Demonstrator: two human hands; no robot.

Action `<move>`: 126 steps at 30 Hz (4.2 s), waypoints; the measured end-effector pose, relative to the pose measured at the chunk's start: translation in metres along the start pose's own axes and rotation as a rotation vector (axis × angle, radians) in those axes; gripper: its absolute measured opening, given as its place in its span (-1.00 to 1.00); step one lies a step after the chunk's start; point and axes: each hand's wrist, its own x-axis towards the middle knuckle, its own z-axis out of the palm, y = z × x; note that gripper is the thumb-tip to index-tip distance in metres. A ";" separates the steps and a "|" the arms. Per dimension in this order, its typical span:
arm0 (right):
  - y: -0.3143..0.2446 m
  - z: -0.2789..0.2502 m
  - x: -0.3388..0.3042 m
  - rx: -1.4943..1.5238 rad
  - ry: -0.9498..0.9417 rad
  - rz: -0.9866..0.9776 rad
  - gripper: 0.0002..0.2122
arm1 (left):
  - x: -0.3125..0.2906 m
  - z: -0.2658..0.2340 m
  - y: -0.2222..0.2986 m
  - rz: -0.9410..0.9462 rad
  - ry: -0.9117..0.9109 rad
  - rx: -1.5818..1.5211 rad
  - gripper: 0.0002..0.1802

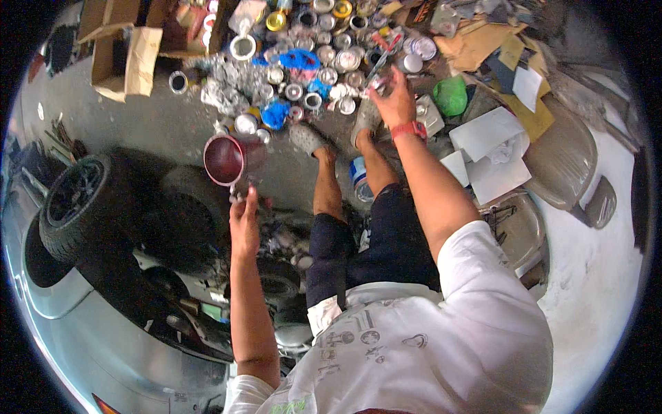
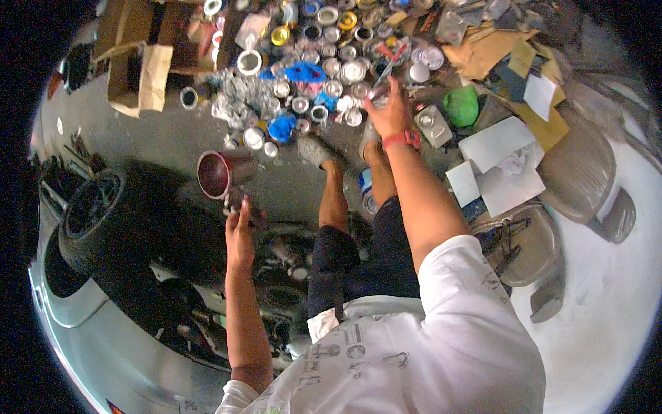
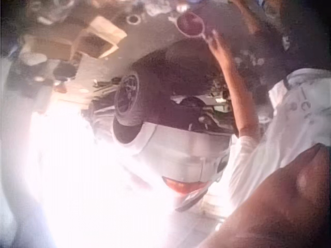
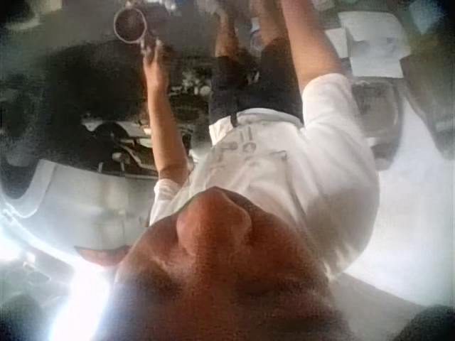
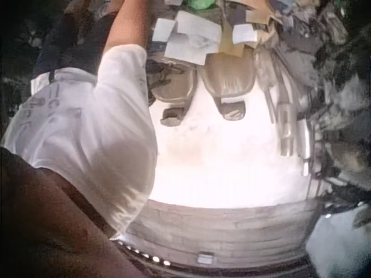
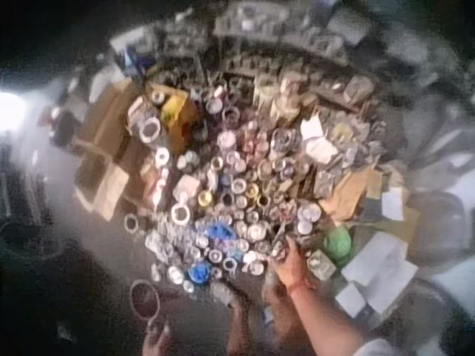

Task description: The person sits on the floor and wipes the exterior of several small metal paint cans using a white cloth and a pink rag. They handle the cans one at a time, rotating them to clean different sides before placing them back on the floor.

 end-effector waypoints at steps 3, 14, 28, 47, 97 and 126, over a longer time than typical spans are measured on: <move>0.007 0.037 0.035 -0.067 -0.031 -0.077 -0.11 | 0.023 0.060 0.000 0.037 -0.015 -0.190 -0.50; 0.086 0.197 0.140 -0.026 0.013 -0.241 -0.11 | 0.178 0.152 -0.079 -0.058 -0.038 -0.403 -0.48; 0.133 0.334 0.166 0.065 0.413 -0.230 -0.23 | 0.293 0.153 -0.031 0.154 -0.035 -0.451 -0.50; 0.030 0.266 0.163 0.181 0.538 -0.482 -0.21 | 0.262 0.143 -0.040 0.280 -0.036 -0.645 -0.62; -0.025 -0.022 0.092 1.712 0.158 -0.433 -0.59 | 0.519 0.199 0.428 1.106 0.789 1.242 -0.51; 0.294 -0.023 -0.033 -0.519 0.087 -0.444 -0.06 | 0.320 0.250 -0.150 0.824 -0.143 0.095 -0.62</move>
